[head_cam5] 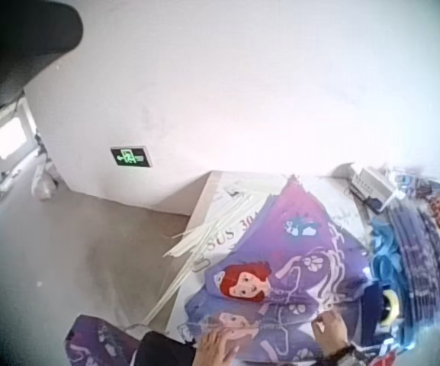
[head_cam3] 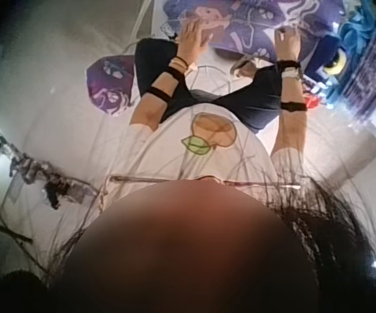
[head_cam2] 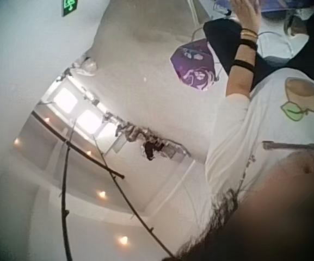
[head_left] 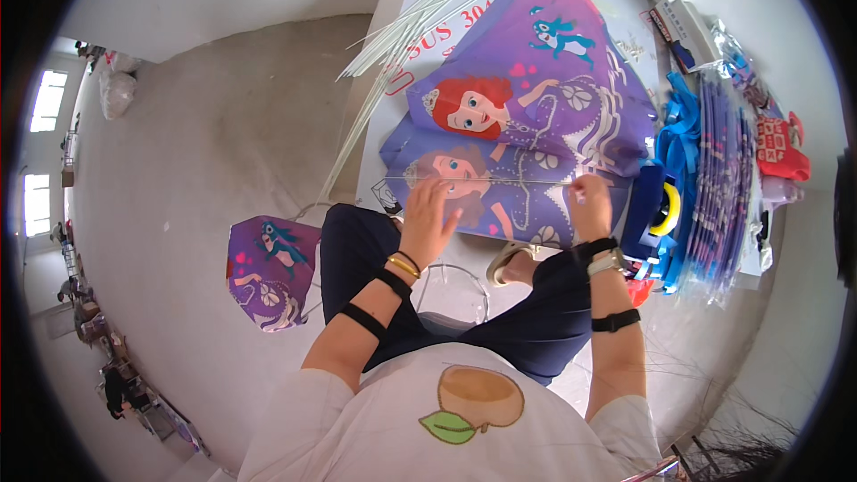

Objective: Assembling kites by inserting flexible rods into the kite fabric and securing them.

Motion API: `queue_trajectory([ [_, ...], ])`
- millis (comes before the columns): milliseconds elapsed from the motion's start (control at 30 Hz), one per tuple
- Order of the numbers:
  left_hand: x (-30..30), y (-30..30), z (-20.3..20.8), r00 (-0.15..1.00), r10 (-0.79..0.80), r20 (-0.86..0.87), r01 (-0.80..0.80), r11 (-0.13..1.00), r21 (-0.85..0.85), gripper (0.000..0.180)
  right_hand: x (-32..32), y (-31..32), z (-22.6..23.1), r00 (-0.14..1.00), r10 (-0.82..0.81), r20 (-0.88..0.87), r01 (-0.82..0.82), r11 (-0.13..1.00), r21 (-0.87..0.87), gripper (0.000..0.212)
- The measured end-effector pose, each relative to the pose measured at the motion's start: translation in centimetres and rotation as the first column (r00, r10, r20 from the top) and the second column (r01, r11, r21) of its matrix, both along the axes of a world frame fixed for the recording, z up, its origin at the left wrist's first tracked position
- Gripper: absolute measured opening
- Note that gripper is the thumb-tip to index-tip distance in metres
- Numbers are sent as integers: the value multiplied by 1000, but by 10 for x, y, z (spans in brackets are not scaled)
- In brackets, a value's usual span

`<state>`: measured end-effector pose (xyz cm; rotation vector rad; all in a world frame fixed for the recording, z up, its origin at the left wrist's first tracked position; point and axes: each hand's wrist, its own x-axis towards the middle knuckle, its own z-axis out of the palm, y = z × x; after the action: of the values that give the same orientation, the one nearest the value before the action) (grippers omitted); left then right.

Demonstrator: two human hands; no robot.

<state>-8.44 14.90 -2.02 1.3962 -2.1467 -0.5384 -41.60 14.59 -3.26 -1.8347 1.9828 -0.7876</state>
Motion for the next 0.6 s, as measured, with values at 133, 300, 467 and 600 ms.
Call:
queue_trajectory([
  [133, -15, -7, -14, 963, -87, 255, 78, 996, 44, 59, 66, 10, 15, 968, 245, -46, -243, 969, 44, 33],
  [300, -12, -5, -30, 902, -168, 397, 136, 985, 108, 68, 102, 13, 1, 861, 441, -254, -414, 897, 154, 49],
  [467, 2, -8, -36, 885, -108, 452, 90, 994, 61, 69, 49, 23, 2, 825, 402, -397, -301, 908, 293, 54],
  [600, 42, -4, -29, 864, -77, 498, 30, 994, 102, 70, -13, 38, 5, 886, 248, -393, -125, 942, 311, 48],
])
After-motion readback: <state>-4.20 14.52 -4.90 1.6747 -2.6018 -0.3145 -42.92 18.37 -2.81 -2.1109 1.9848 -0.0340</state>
